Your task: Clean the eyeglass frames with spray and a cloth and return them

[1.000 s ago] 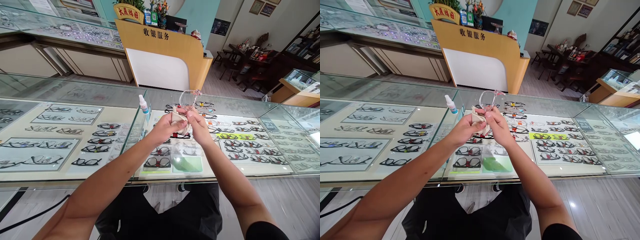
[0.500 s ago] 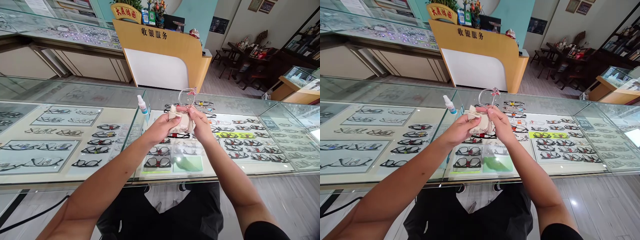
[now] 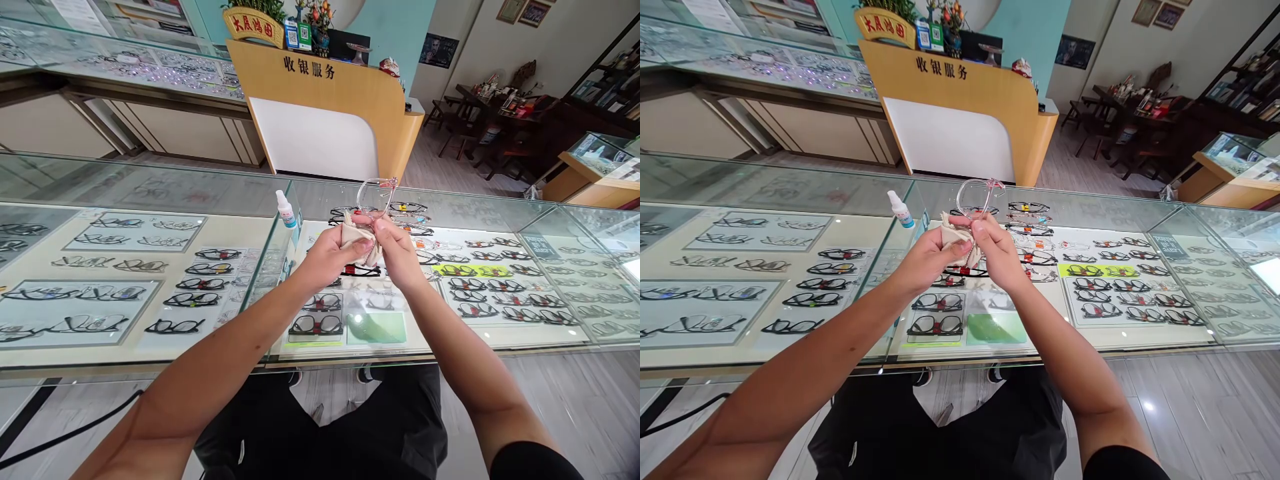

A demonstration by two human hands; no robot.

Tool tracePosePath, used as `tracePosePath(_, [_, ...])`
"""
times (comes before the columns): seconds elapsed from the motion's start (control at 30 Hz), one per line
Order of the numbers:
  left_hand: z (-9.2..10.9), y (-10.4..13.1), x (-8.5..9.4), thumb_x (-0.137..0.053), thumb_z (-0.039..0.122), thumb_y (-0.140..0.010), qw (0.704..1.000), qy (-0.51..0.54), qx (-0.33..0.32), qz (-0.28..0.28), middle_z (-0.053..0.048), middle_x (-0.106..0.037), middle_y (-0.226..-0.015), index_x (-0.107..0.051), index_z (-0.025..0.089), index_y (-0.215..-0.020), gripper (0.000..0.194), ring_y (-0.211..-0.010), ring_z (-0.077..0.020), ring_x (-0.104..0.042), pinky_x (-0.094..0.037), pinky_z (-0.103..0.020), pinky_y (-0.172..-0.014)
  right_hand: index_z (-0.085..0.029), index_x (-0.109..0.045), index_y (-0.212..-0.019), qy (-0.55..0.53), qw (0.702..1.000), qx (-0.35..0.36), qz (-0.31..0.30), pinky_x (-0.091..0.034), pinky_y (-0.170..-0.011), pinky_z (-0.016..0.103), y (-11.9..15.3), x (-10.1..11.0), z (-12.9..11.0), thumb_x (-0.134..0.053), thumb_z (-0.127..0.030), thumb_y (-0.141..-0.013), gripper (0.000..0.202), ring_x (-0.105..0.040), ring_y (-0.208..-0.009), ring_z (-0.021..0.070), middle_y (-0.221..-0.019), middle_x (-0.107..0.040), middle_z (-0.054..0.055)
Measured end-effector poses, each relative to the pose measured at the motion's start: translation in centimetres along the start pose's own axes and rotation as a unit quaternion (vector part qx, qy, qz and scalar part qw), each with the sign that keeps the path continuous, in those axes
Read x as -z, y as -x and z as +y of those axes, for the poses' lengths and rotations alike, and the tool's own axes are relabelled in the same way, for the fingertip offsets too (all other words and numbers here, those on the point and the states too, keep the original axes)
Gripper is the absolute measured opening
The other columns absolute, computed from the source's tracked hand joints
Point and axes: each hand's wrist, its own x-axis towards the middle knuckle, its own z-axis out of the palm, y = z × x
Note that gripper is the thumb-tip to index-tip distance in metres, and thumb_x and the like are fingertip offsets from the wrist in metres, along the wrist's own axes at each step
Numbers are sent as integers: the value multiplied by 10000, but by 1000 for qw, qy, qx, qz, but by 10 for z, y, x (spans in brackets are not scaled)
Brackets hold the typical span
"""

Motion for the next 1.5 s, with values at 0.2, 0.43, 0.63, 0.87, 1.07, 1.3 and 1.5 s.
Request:
tracePosePath(0.2, [-5,-1,-3,-854,754,-857,998,-2,-12,65,6,-656,-727,-774,198,-983,576,-709,-165,-613,-496,-317,-704,-346,-906,-1168,31,999,39,-12,-476,-1259,532,1,-3,-10,-568,-762,-1071,545,-655,-1298,301,-1202,-782,49])
tracePosePath(0.43, [-3,2,6,-893,681,-854,999,28,40,-15,-45,-748,-948,-749,195,-1076,553,-861,-198,-680,-521,-328,-774,-346,-908,-1186,-38,999,-9,3,-562,-1144,482,0,6,-2,-616,-707,-1071,478,-703,-1237,296,-1276,-761,55])
tracePosePath(0.63, [-5,1,5,-1014,514,-765,998,39,31,-28,-12,-722,-918,-700,203,-1169,600,-806,-171,-656,-493,-298,-713,-330,-915,-1114,-31,999,-17,19,-577,-1093,522,0,2,0,-651,-791,-1007,542,-675,-1157,312,-1178,-726,74])
tracePosePath(0.87, [-12,0,-7,-864,734,-864,997,43,-6,57,26,-582,-647,-659,201,-833,571,-579,-131,-552,-504,-305,-585,-322,-890,-979,25,999,30,-10,-490,-1232,549,3,-7,-12,-567,-789,-1053,573,-612,-1295,322,-1109,-762,64])
tracePosePath(1.07, [-13,0,-4,-869,748,-848,995,58,1,76,-9,-693,-809,-741,199,-978,579,-775,-168,-660,-553,-302,-713,-320,-897,-956,-25,999,26,3,-490,-1215,507,1,-1,-11,-660,-705,-1049,462,-656,-1232,307,-1121,-745,55])
tracePosePath(1.3, [-14,3,0,-985,577,-781,999,11,39,26,-1,-691,-886,-720,195,-1160,600,-737,-143,-586,-459,-281,-649,-325,-912,-1124,-37,999,-26,9,-581,-1065,480,-1,3,-3,-626,-771,-1029,538,-689,-1125,299,-1174,-739,73])
tracePosePath(1.5, [-18,2,-10,-909,725,-809,993,-14,-16,113,26,-617,-726,-715,191,-942,583,-667,-129,-534,-456,-288,-651,-311,-893,-1066,30,999,41,7,-508,-1188,491,0,-8,-3,-553,-773,-1068,574,-654,-1234,288,-1146,-737,62])
